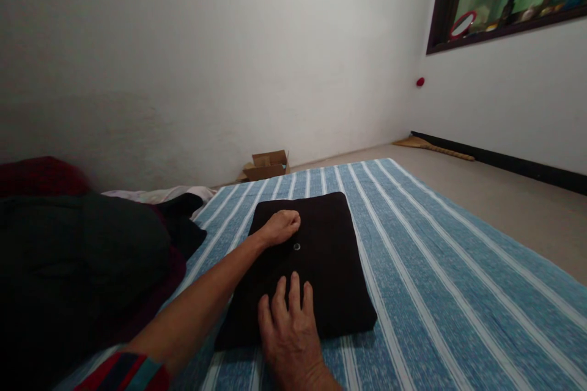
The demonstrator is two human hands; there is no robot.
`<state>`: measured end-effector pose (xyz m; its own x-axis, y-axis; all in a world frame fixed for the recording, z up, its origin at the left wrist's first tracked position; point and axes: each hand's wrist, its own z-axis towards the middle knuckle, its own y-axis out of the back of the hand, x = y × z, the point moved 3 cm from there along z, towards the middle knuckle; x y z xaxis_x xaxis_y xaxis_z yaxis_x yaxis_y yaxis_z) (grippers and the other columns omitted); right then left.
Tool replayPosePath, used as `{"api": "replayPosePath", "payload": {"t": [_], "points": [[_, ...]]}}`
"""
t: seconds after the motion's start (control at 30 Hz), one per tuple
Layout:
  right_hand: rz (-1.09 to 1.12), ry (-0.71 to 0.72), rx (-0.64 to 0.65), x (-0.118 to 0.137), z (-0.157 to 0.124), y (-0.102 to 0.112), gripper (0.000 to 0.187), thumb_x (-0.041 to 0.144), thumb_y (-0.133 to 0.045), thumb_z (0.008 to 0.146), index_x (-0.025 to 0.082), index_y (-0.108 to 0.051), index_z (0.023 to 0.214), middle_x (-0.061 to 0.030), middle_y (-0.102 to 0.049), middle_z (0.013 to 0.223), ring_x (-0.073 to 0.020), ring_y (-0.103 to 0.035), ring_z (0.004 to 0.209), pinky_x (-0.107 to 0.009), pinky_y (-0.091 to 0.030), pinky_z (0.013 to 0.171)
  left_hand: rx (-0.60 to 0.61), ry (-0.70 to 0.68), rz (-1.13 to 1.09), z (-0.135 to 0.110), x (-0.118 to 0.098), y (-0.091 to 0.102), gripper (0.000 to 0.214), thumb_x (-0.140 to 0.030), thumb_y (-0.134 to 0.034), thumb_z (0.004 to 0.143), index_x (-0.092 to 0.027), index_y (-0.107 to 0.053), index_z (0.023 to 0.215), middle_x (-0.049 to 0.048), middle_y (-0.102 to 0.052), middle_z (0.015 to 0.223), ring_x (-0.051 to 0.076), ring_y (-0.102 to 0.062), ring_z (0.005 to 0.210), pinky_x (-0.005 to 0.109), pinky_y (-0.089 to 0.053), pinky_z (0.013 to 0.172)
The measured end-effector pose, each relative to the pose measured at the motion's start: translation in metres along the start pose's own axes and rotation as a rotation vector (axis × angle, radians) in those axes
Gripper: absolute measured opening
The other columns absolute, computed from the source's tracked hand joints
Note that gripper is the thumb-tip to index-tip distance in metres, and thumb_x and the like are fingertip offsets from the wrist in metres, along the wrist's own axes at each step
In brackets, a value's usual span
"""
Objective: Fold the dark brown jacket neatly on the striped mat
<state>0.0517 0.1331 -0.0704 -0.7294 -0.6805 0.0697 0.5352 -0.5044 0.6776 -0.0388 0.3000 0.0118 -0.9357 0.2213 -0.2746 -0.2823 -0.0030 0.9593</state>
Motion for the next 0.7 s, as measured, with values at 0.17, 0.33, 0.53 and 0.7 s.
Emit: {"api": "replayPosePath", "payload": {"t": [0.17,0.33,0.53,0.7], "points": [[-0.001,0.006,0.072,-0.001,-0.001,0.002,0.029,0.027,-0.045,0.089,0.021,-0.054,0.116,-0.0173,-0.054,0.122,-0.0383,-0.042,0.119,-0.058,-0.032,0.091,-0.022,0.032,-0.137,-0.046,0.012,0.018,0.014,-0.014,-0.044,0.07,-0.019,-0.053,0.061,-0.0003,-0.058,0.059,0.015,-0.056,0.061,0.023,-0.039,0.06],[-0.052,0.066,0.122,-0.002,-0.001,0.009,0.029,0.026,-0.047,0.089,0.02,-0.054,0.117,-0.0189,-0.054,0.121,-0.0389,-0.045,0.117,-0.058,-0.033,0.09,0.008,0.108,-0.389,-0.108,0.008,0.027,0.01,-0.021,-0.046,0.07,-0.02,-0.054,0.063,-0.0034,-0.053,0.051,0.013,-0.052,0.049,0.022,-0.036,0.05],[-0.051,0.059,0.192,-0.004,-0.002,0.011,0.032,0.026,-0.046,0.089,0.022,-0.052,0.121,-0.0177,-0.052,0.126,-0.0396,-0.043,0.118,-0.056,-0.035,0.09,0.051,0.288,-0.635,-0.189,-0.014,0.029,0.02,-0.036,-0.052,0.073,-0.02,-0.054,0.061,-0.0043,-0.05,0.047,0.012,-0.048,0.044,0.022,-0.034,0.047],[-0.048,0.06,0.382,-0.005,0.002,0.015,0.037,0.022,-0.043,0.09,0.023,-0.05,0.126,-0.0179,-0.048,0.131,-0.04,-0.04,0.121,-0.055,-0.034,0.092,0.154,0.383,-0.813,-0.245,-0.036,0.005,0.023,-0.036,-0.051,0.073,-0.017,-0.052,0.06,-0.0035,-0.052,0.052,0.009,-0.046,0.044,0.022,-0.033,0.047]]}}
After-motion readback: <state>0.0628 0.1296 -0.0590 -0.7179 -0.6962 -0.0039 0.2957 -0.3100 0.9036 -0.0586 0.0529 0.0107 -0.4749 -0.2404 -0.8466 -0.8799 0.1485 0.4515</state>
